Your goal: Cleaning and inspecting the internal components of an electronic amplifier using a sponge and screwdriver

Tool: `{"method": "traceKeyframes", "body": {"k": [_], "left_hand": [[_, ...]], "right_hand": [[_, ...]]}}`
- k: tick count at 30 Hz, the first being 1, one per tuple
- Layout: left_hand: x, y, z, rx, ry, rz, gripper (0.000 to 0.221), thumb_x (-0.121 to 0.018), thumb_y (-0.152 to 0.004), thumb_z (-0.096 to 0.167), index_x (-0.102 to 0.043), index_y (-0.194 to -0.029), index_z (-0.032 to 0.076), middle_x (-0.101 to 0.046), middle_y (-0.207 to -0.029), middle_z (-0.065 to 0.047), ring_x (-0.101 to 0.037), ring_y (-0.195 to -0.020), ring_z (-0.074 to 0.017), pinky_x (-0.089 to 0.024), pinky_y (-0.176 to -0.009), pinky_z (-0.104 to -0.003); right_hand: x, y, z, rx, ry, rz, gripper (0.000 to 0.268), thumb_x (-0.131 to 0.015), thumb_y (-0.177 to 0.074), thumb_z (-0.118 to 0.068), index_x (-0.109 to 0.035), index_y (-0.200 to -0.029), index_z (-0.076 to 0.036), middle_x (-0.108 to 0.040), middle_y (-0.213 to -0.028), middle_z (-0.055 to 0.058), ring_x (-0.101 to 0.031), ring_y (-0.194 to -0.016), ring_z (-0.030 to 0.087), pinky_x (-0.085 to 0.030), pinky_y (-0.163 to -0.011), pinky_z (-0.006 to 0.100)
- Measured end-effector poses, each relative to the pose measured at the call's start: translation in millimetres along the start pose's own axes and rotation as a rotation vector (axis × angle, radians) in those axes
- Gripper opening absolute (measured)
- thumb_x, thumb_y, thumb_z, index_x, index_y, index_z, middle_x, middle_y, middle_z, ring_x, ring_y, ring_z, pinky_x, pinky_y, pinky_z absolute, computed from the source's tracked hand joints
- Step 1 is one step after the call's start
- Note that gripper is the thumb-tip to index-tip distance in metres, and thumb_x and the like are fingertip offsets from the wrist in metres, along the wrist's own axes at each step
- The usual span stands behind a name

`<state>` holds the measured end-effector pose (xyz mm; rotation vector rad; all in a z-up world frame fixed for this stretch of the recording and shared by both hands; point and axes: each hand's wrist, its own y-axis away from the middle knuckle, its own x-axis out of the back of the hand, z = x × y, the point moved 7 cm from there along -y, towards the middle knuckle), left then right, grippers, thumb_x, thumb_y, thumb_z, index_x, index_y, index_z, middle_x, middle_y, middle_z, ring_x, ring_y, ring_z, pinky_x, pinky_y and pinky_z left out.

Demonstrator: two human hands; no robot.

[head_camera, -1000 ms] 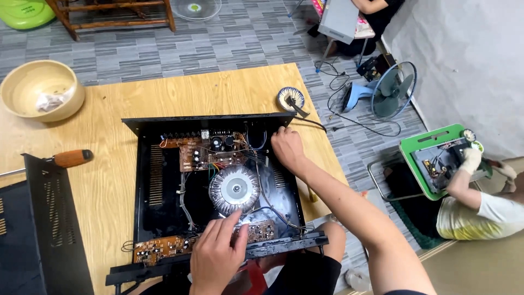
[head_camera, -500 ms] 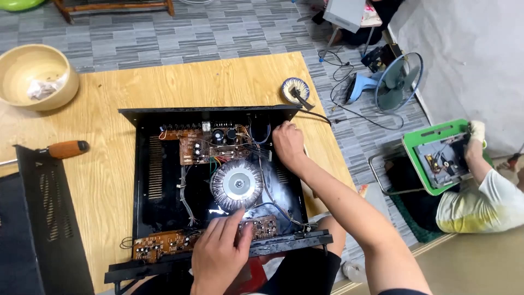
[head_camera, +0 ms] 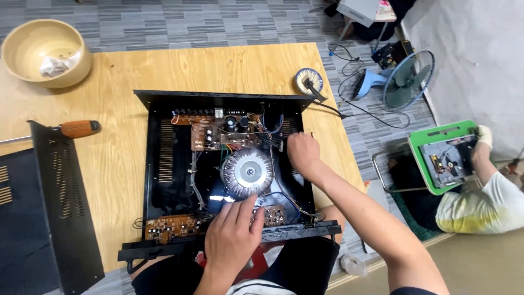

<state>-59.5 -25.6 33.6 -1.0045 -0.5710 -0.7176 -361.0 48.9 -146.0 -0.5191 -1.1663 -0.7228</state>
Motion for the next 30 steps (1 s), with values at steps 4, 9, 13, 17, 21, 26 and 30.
{"method": "traceKeyframes", "body": {"k": [4, 9, 13, 17, 21, 26, 30], "left_hand": [[-3, 2, -1, 0.004, 0.037, -0.017, 0.026, -0.069, -0.093, 0.025, -0.069, -0.112, 0.007, -0.068, -0.083, 0.000, -0.063, -0.073, -0.0171, -0.053, -0.056, -0.030], [-3, 2, -1, 0.002, 0.025, -0.033, 0.027, -0.069, -0.094, 0.027, -0.069, -0.112, 0.007, -0.070, -0.083, 0.000, -0.063, -0.071, -0.0165, -0.054, -0.058, -0.029], [-2, 3, -1, 0.002, 0.017, -0.027, 0.027, -0.068, -0.094, 0.028, -0.070, -0.110, 0.007, -0.071, -0.084, 0.000, -0.065, -0.072, -0.0161, -0.054, -0.056, -0.029], [0, 2, 1, -0.007, 0.010, -0.007, 0.027, -0.068, -0.094, 0.028, -0.072, -0.112, 0.008, -0.073, -0.088, 0.000, -0.067, -0.077, -0.0160, -0.055, -0.061, -0.029], [-3, 4, -1, 0.011, 0.019, -0.035, 0.028, -0.069, -0.094, 0.028, -0.073, -0.112, 0.008, -0.075, -0.089, -0.001, -0.069, -0.078, -0.0152, -0.057, -0.063, -0.027], [-1, 2, 1, -0.016, 0.058, -0.047, 0.028, -0.068, -0.094, 0.027, -0.071, -0.113, 0.007, -0.075, -0.090, -0.002, -0.069, -0.079, -0.0167, -0.055, -0.063, -0.029], [7, -1, 5, -0.042, 0.081, -0.008, 0.025, -0.070, -0.094, 0.024, -0.070, -0.112, 0.006, -0.073, -0.091, -0.002, -0.068, -0.079, -0.0184, -0.054, -0.067, -0.030]], "right_hand": [[7, 48, 5, 0.087, 0.043, -0.001, 0.014, -0.059, -0.083, -0.003, -0.070, -0.081, -0.011, -0.072, -0.074, 0.009, -0.074, -0.066, 0.026, -0.057, -0.049, 0.037], [5, 98, 15, 0.132, -0.190, -0.333, 0.014, -0.053, -0.082, -0.010, -0.065, -0.084, -0.002, -0.068, -0.078, 0.022, -0.067, -0.074, 0.047, -0.054, -0.060, 0.055], [48, 116, 28, 0.034, -0.330, -0.640, 0.022, -0.059, -0.084, -0.023, -0.076, -0.097, -0.017, -0.074, -0.094, 0.016, -0.068, -0.090, 0.042, -0.055, -0.073, 0.049], [72, 125, 55, -0.089, -1.222, -0.631, 0.028, -0.054, -0.087, -0.006, -0.078, -0.100, -0.010, -0.075, -0.075, 0.003, -0.053, -0.052, 0.005, -0.033, -0.047, 0.021], [59, 148, 63, -0.156, -2.408, -0.451, 0.021, -0.067, -0.090, -0.007, -0.069, -0.108, 0.003, -0.067, -0.083, 0.015, -0.046, -0.047, 0.012, -0.034, -0.037, 0.020], [71, 166, 51, -0.141, -2.463, -0.378, 0.020, -0.065, -0.091, -0.009, -0.066, -0.109, 0.001, -0.066, -0.081, 0.016, -0.056, -0.056, 0.017, -0.041, -0.043, 0.025], [117, 177, 55, -0.251, -1.973, -0.189, 0.024, -0.063, -0.091, -0.014, -0.070, -0.104, 0.005, -0.069, -0.086, 0.014, -0.061, -0.067, 0.016, -0.047, -0.057, 0.025]]}}
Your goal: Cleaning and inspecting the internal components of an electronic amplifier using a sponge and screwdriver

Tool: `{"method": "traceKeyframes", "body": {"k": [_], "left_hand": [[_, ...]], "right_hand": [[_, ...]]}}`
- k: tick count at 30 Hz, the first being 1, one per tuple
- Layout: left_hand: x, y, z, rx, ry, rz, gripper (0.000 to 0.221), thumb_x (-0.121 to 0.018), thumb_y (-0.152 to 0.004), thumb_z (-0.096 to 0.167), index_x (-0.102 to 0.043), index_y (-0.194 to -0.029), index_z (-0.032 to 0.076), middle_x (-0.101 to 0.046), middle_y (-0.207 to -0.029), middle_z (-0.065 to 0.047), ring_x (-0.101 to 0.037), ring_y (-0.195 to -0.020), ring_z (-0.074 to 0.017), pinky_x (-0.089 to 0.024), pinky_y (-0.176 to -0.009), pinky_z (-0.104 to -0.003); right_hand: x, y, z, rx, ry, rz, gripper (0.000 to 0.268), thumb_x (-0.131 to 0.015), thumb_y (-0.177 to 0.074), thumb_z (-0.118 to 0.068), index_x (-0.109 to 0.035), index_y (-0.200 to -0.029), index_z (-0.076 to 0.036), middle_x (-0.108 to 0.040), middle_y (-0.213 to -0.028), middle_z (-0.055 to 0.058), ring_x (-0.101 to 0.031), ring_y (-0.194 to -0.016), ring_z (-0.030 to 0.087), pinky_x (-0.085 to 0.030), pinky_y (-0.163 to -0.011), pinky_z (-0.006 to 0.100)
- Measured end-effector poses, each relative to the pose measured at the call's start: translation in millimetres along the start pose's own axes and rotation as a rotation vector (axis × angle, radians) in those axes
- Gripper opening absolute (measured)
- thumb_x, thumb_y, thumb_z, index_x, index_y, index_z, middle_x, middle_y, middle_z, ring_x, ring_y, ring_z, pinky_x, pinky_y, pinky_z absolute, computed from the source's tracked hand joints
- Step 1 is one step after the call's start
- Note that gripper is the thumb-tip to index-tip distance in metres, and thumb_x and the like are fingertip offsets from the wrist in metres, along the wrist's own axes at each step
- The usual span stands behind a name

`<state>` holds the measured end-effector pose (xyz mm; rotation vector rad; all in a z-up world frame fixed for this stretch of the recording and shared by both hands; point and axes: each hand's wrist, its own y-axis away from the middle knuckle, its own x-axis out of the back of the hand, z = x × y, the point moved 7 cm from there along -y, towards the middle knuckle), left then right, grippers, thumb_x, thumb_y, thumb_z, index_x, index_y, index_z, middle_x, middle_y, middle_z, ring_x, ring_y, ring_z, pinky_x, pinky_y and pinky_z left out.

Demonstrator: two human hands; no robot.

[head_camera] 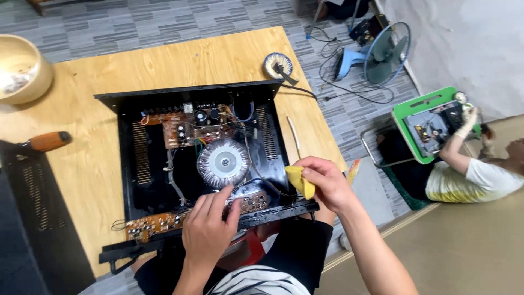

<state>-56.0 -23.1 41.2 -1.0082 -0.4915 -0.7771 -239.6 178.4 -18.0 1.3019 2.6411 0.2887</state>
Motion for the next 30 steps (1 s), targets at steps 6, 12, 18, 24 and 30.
{"method": "traceKeyframes", "body": {"k": [6, 12, 18, 24, 30], "left_hand": [[26, 1, -12, 0.180, 0.462, 0.127, 0.008, -0.064, -0.091, 0.004, -0.072, -0.094, 0.005, -0.073, -0.084, -0.007, -0.068, -0.072, -0.0158, -0.053, -0.068, -0.025], [82, 44, -63, 0.344, 0.262, 0.262, 0.006, -0.070, -0.090, 0.007, -0.073, -0.093, 0.004, -0.076, -0.091, -0.008, -0.074, -0.080, -0.0142, -0.058, -0.072, -0.024], [118, 117, -93, 0.605, 0.265, 0.439, 0.005, -0.063, -0.095, -0.004, -0.064, -0.090, -0.003, -0.070, -0.084, -0.016, -0.066, -0.068, -0.0169, -0.053, -0.069, -0.026], [99, 204, -127, 0.965, 0.150, 0.316, 0.024, -0.067, -0.097, 0.011, -0.059, -0.075, 0.008, -0.050, -0.063, 0.003, -0.044, -0.064, -0.0056, -0.038, -0.060, -0.022], [43, 189, -129, 1.428, 0.591, 0.050, 0.024, -0.064, -0.092, 0.013, -0.070, -0.113, 0.002, -0.074, -0.077, -0.013, -0.063, -0.062, -0.0159, -0.052, -0.059, -0.026]], "right_hand": [[6, 46, -17, 0.250, 0.365, 0.361, 0.020, -0.063, -0.094, -0.015, -0.072, -0.107, -0.003, -0.075, -0.107, 0.008, -0.067, -0.099, 0.014, -0.051, -0.089, 0.026], [17, 78, 8, 0.321, 0.282, 0.684, 0.015, -0.059, -0.101, -0.008, -0.068, -0.111, -0.002, -0.069, -0.107, 0.008, -0.063, -0.100, 0.012, -0.051, -0.091, 0.023], [78, 59, 73, 0.353, -0.101, 0.693, 0.019, -0.062, -0.099, -0.015, -0.066, -0.116, -0.008, -0.067, -0.111, 0.004, -0.065, -0.102, 0.012, -0.053, -0.094, 0.022], [62, 40, 97, 0.273, -0.190, 0.566, 0.019, -0.064, -0.095, -0.021, -0.064, -0.109, -0.007, -0.064, -0.090, 0.004, -0.060, -0.073, 0.013, -0.052, -0.067, 0.025], [47, 33, 89, 0.229, -0.141, 0.550, 0.018, -0.062, -0.092, -0.023, -0.066, -0.103, -0.009, -0.060, -0.078, 0.002, -0.055, -0.063, 0.011, -0.045, -0.058, 0.022]]}}
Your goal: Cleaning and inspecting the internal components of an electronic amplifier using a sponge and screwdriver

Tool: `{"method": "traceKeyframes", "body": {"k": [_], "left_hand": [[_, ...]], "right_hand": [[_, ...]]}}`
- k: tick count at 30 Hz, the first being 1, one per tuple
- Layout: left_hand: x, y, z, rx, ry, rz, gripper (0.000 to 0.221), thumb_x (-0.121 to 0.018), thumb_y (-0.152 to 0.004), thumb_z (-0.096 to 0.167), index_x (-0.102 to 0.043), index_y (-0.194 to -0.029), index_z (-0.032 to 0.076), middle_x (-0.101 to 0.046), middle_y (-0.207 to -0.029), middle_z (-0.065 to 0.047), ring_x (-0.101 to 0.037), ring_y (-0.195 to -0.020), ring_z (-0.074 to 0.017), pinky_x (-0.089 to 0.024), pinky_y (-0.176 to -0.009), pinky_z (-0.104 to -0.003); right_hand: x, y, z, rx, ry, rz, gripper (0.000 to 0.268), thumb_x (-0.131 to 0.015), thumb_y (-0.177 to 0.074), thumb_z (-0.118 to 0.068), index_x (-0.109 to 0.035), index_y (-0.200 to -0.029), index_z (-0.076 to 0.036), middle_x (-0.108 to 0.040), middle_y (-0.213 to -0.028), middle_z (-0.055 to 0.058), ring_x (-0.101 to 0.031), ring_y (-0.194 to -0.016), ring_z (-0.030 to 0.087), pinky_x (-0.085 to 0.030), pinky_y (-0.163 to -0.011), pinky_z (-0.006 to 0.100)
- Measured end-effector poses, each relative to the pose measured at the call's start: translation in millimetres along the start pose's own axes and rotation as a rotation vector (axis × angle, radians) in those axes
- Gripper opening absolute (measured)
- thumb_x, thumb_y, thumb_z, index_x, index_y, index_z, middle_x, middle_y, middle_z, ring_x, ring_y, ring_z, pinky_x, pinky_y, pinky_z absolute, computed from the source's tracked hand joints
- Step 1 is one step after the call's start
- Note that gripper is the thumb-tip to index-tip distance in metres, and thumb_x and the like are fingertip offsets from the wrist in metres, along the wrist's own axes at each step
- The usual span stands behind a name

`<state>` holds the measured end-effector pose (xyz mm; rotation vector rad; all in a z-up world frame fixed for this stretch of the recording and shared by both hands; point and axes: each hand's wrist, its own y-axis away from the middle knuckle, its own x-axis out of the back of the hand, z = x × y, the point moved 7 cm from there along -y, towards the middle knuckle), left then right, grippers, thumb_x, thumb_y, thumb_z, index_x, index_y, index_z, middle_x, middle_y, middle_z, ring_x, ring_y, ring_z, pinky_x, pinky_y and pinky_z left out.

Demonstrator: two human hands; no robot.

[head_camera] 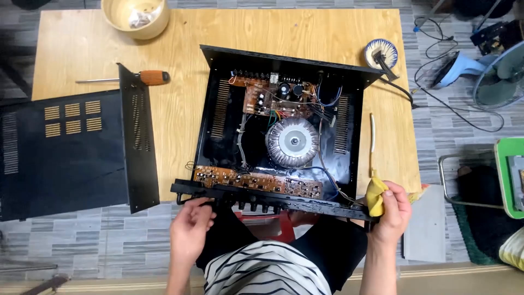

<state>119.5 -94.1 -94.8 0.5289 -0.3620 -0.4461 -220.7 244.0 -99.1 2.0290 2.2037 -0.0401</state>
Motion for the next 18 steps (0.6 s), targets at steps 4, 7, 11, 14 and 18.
{"method": "traceKeyframes", "body": {"k": [4, 7, 11, 14, 18], "left_hand": [[-9, -7, -1, -0.184, 0.034, 0.056, 0.010, -0.062, -0.096, 0.007, -0.070, -0.095, 0.001, -0.077, -0.078, -0.013, -0.071, -0.064, -0.0159, -0.057, -0.055, -0.024], [-13, -24, -26, -0.177, 0.301, 0.139, 0.015, -0.061, -0.098, 0.009, -0.064, -0.092, -0.004, -0.071, -0.072, -0.020, -0.066, -0.058, -0.0204, -0.052, -0.052, -0.026], [-7, -40, -18, -0.209, 0.424, 0.256, 0.011, -0.067, -0.096, 0.008, -0.062, -0.087, 0.005, -0.065, -0.065, -0.012, -0.059, -0.054, -0.0140, -0.048, -0.054, -0.022], [1, -59, 3, -0.194, 0.473, 0.309, 0.008, -0.069, -0.094, 0.008, -0.064, -0.087, 0.007, -0.063, -0.064, -0.008, -0.055, -0.053, -0.0099, -0.045, -0.055, -0.019], [9, -101, 20, -0.306, 0.506, 0.275, 0.015, -0.067, -0.099, 0.017, -0.059, -0.087, 0.012, -0.054, -0.059, -0.001, -0.048, -0.052, -0.0046, -0.038, -0.056, -0.017]], "right_hand": [[-3, 3, -6, 0.015, 0.031, 0.010, 0.018, -0.062, -0.090, -0.022, -0.066, -0.101, -0.008, -0.061, -0.080, 0.001, -0.056, -0.066, 0.010, -0.046, -0.061, 0.021], [-5, 6, -5, 0.042, 0.018, -0.016, 0.017, -0.063, -0.090, -0.021, -0.066, -0.100, -0.008, -0.065, -0.088, 0.002, -0.059, -0.075, 0.009, -0.047, -0.070, 0.020], [-11, 31, 1, 0.029, 0.007, -0.022, 0.015, -0.063, -0.089, -0.019, -0.066, -0.099, -0.008, -0.064, -0.082, 0.004, -0.057, -0.068, 0.011, -0.045, -0.061, 0.022], [-15, 58, 22, 0.018, 0.014, -0.007, 0.018, -0.062, -0.091, -0.020, -0.066, -0.103, -0.007, -0.066, -0.088, 0.004, -0.060, -0.075, 0.011, -0.047, -0.068, 0.022], [-47, 108, 30, 0.007, -0.031, -0.026, 0.022, -0.062, -0.092, -0.021, -0.066, -0.106, -0.004, -0.071, -0.089, 0.008, -0.063, -0.075, 0.013, -0.049, -0.067, 0.023]]}}
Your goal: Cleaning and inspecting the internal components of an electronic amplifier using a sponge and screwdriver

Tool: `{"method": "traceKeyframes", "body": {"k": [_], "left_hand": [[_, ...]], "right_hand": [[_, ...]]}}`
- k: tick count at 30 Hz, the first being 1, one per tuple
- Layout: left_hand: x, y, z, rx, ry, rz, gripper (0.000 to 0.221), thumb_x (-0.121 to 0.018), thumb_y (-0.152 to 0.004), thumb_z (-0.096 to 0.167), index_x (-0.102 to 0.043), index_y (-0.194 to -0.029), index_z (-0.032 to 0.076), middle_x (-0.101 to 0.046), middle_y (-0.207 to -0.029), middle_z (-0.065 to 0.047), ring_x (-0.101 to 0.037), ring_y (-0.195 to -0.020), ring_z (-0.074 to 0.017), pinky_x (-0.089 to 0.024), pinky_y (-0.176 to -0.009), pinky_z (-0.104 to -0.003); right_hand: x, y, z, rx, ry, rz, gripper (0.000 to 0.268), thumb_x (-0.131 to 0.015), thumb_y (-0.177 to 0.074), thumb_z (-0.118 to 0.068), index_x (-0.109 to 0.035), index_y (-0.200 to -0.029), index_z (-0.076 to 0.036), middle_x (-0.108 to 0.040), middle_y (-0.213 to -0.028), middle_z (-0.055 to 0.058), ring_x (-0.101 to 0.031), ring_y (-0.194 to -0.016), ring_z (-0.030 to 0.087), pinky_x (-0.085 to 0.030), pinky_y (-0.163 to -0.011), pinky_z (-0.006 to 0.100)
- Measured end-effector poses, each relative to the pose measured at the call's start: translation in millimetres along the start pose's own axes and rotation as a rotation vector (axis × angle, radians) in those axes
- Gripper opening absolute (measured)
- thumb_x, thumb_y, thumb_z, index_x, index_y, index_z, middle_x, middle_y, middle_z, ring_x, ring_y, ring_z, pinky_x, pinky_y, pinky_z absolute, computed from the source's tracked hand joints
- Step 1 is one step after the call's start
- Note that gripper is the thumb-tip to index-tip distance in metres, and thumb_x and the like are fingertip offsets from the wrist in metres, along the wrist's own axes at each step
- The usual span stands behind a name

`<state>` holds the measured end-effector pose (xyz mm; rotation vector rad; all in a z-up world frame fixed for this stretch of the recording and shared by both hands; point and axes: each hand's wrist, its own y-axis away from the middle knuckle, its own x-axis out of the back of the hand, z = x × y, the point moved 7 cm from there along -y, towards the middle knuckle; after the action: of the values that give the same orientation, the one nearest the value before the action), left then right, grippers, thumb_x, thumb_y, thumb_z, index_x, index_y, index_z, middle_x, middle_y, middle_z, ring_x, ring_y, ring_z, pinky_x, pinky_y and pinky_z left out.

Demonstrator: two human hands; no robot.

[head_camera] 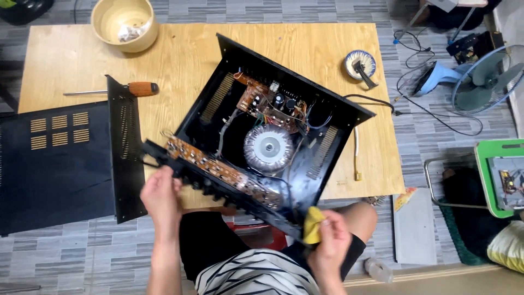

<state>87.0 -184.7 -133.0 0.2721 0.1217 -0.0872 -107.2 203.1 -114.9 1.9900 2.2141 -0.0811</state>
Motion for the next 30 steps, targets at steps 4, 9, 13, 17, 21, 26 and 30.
{"method": "traceKeyframes", "body": {"k": [4, 9, 13, 17, 21, 26, 30], "left_hand": [[-8, -52, -7, 0.008, 0.130, 0.047, 0.017, -0.075, -0.095, 0.017, -0.062, -0.086, 0.012, -0.057, -0.066, 0.002, -0.051, -0.052, -0.0036, -0.038, -0.048, -0.016], [-39, -77, 20, 0.111, 0.074, 0.038, 0.016, -0.072, -0.097, 0.022, -0.067, -0.087, 0.011, -0.057, -0.062, 0.006, -0.047, -0.051, 0.0017, -0.036, -0.046, -0.012], [-57, -115, 23, 0.097, 0.014, 0.017, 0.025, -0.077, -0.094, 0.026, -0.063, -0.078, 0.013, -0.053, -0.056, 0.004, -0.044, -0.045, -0.0003, -0.030, -0.039, -0.014], [-91, -138, 37, 0.108, -0.013, -0.096, 0.029, -0.079, -0.094, 0.022, -0.062, -0.071, 0.016, -0.051, -0.054, 0.006, -0.042, -0.044, -0.0009, -0.027, -0.039, -0.017], [-121, -126, 65, 0.201, -0.135, -0.134, 0.032, -0.079, -0.086, 0.034, -0.076, -0.107, 0.010, -0.063, -0.061, 0.010, -0.045, -0.044, 0.0040, -0.034, -0.039, -0.013], [-155, -143, 77, 0.172, -0.293, -0.252, 0.018, -0.076, -0.095, 0.031, -0.065, -0.095, 0.018, -0.058, -0.064, 0.012, -0.043, -0.046, 0.0033, -0.032, -0.040, -0.014], [-180, -165, 74, 0.165, -0.328, -0.366, 0.022, -0.077, -0.094, 0.036, -0.067, -0.083, 0.020, -0.060, -0.068, 0.011, -0.046, -0.054, 0.0003, -0.039, -0.051, -0.015]], "right_hand": [[-38, 36, -2, -0.022, 0.008, -0.011, 0.018, -0.061, -0.091, -0.018, -0.068, -0.099, -0.003, -0.069, -0.084, 0.009, -0.059, -0.070, 0.013, -0.046, -0.061, 0.024], [-80, 60, 0, -0.003, -0.009, -0.222, 0.017, -0.063, -0.093, -0.018, -0.071, -0.094, -0.003, -0.071, -0.088, 0.008, -0.063, -0.074, 0.015, -0.050, -0.064, 0.028], [-119, 73, -12, -0.040, 0.060, -0.400, 0.017, -0.057, -0.095, -0.012, -0.071, -0.097, -0.003, -0.071, -0.090, 0.010, -0.064, -0.074, 0.017, -0.052, -0.062, 0.028], [-154, 86, -17, 0.008, 0.016, -0.499, 0.018, -0.056, -0.095, -0.012, -0.070, -0.093, -0.002, -0.069, -0.085, 0.010, -0.065, -0.075, 0.019, -0.051, -0.067, 0.029], [-179, 95, -31, -0.007, 0.018, -0.572, 0.019, -0.054, -0.095, -0.011, -0.071, -0.093, -0.002, -0.063, -0.079, 0.008, -0.054, -0.066, 0.015, -0.041, -0.058, 0.028], [-206, 96, -28, 0.015, 0.006, -0.639, 0.017, -0.056, -0.093, -0.007, -0.073, -0.096, -0.004, -0.062, -0.084, 0.009, -0.057, -0.074, 0.017, -0.045, -0.066, 0.029], [-230, 93, -41, 0.122, 0.061, -0.739, 0.017, -0.056, -0.100, -0.015, -0.072, -0.099, -0.011, -0.062, -0.077, 0.002, -0.052, -0.075, 0.017, -0.041, -0.071, 0.031]]}}
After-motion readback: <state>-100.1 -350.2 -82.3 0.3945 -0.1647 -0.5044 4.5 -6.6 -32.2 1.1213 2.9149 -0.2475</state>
